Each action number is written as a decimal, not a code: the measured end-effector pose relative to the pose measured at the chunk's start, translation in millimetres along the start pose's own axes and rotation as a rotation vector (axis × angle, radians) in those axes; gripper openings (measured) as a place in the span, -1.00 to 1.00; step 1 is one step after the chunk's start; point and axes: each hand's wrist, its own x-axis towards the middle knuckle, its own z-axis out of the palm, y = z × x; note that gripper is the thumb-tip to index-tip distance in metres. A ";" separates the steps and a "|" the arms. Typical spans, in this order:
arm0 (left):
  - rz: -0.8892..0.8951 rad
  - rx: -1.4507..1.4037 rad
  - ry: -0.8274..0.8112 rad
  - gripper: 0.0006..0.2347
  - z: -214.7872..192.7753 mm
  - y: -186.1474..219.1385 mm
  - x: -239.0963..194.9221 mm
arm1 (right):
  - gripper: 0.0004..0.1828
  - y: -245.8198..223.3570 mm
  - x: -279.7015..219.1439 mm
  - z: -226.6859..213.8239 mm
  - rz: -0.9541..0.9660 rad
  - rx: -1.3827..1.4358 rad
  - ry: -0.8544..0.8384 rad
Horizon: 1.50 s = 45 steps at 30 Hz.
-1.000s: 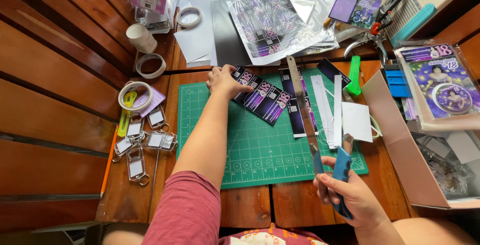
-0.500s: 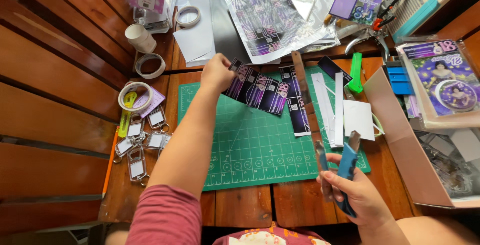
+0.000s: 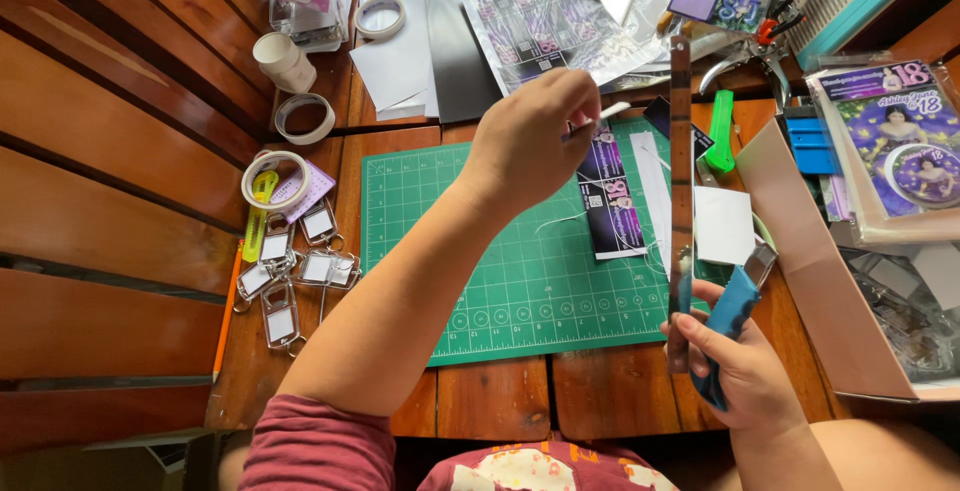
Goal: The person uses a ruler and a utility knife to cut a sheet of printed paper into smaller rectangular pieces on a green cutting mat. They align the ruler, score the paper, and separate the cut sections, repeating the process for multiple pieces.
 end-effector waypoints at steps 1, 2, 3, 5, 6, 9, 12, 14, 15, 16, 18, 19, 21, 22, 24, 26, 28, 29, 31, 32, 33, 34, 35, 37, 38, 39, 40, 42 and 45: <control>0.001 -0.001 0.000 -0.84 0.2 2.7 -2.0 | -0.51 0.2 0.2 -0.9 0.000 0.000 0.001; 0.052 0.023 -0.025 -0.83 0.4 5.2 -4.3 | -0.51 1.0 0.4 -1.5 -0.001 0.006 0.004; 0.103 0.047 -0.051 -0.81 0.5 7.5 -6.7 | -0.51 1.9 0.7 -2.0 -0.002 0.013 0.008; 0.124 0.014 0.025 -0.84 -8.1 11.0 -11.0 | -0.52 0.0 -0.5 1.4 -0.007 0.007 0.006; 0.150 -0.019 0.103 -0.86 -12.1 13.0 -12.1 | -0.53 -2.0 -0.4 2.6 -0.018 0.000 0.004; -0.079 -0.181 0.269 -0.81 -25.4 0.1 -35.1 | -0.57 -9.9 -4.9 10.5 0.006 -0.021 0.033; -0.299 -0.193 0.477 -0.82 -53.5 -9.4 -74.1 | -0.50 -11.8 -6.1 12.9 0.038 -0.220 0.085; -0.406 -0.246 0.577 -0.79 -70.8 -23.0 -105.3 | -0.55 -20.7 -15.7 27.1 0.053 -0.485 0.071; -0.512 -0.300 0.677 -0.75 -80.3 -29.7 -121.5 | -0.60 -25.2 -20.5 34.8 0.064 -0.748 0.054; -0.513 -0.296 0.680 -0.75 -84.6 -33.7 -136.9 | -0.60 -36.4 -28.2 55.1 0.064 -0.749 0.049; -0.673 -0.209 0.777 -0.67 -93.9 -41.8 -167.9 | -0.65 -58.5 -44.3 96.2 0.299 -1.068 0.059; -0.675 -0.204 0.780 -0.67 -96.7 -38.5 -176.0 | -0.65 -47.4 -41.9 91.5 0.299 -1.069 0.054; -0.883 -0.273 0.795 -0.68 -101.8 -32.5 -192.2 | -0.55 -25.3 -37.0 82.4 0.168 -1.321 -0.089; -0.885 -0.270 0.801 -0.68 -96.6 -42.4 -205.8 | -0.55 -23.3 -36.0 84.4 0.165 -1.324 -0.095; -0.932 -0.006 0.773 -0.64 -87.4 -62.8 -234.3 | -0.38 -18.7 -33.9 89.9 0.211 -1.490 -0.118; -0.926 -0.155 0.809 -0.64 -68.9 -67.2 -239.8 | -0.46 -22.8 -33.2 92.3 0.228 -1.558 -0.101; -0.919 -0.304 0.837 -0.64 -60.6 -56.7 -235.4 | -0.53 -29.6 -34.0 95.4 0.249 -1.623 -0.082; -1.058 -0.353 0.778 -0.64 -61.1 -44.1 -227.4 | -0.56 -34.9 -34.6 97.0 0.275 -1.622 -0.021; -1.200 -0.401 0.711 -0.65 -51.1 -41.5 -225.1 | -0.59 -41.2 -34.5 94.2 0.306 -1.619 0.042; -1.203 -0.262 0.656 -0.64 -40.5 -51.2 -230.8 | -0.58 -43.0 -32.7 89.6 0.310 -1.626 0.085; -1.201 -0.123 0.600 -0.63 -29.8 -60.6 -236.4 | -0.58 -45.0 -31.0 84.9 0.313 -1.633 0.128; -1.205 -0.125 0.600 -0.63 -25.1 -61.5 -234.3 | -0.58 -49.9 -32.7 86.2 0.315 -1.636 0.127; -1.131 -0.149 0.569 -0.62 -20.5 -62.2 -232.3 | -0.55 -54.9 -34.4 87.6 0.352 -1.620 0.159; -1.060 -0.173 0.539 -0.61 -6.5 -72.4 -235.5 | -0.51 -57.4 -35.3 78.9 0.390 -1.605 0.189; -0.937 -0.057 0.549 -0.57 2.8 -82.2 -240.3 | -0.58 -55.3 -34.0 69.0 0.361 -1.500 0.192; -0.810 0.057 0.555 -0.53 12.3 -91.8 -245.2 | -0.63 -53.3 -32.8 58.9 0.331 -1.395 0.194; -0.813 0.056 0.556 -0.53 11.8 -89.0 -242.4 | -0.63 -50.9 -32.3 51.6 0.332 -1.398 0.194; -0.752 0.393 0.439 -0.50 11.4 -83.2 -236.0 | -0.54 -46.7 -31.2 36.3 0.209 -1.225 0.156; -0.597 0.436 0.300 -0.48 8.9 -63.6 -220.3 | -0.57 -52.3 -29.4 57.1 0.181 -1.154 0.095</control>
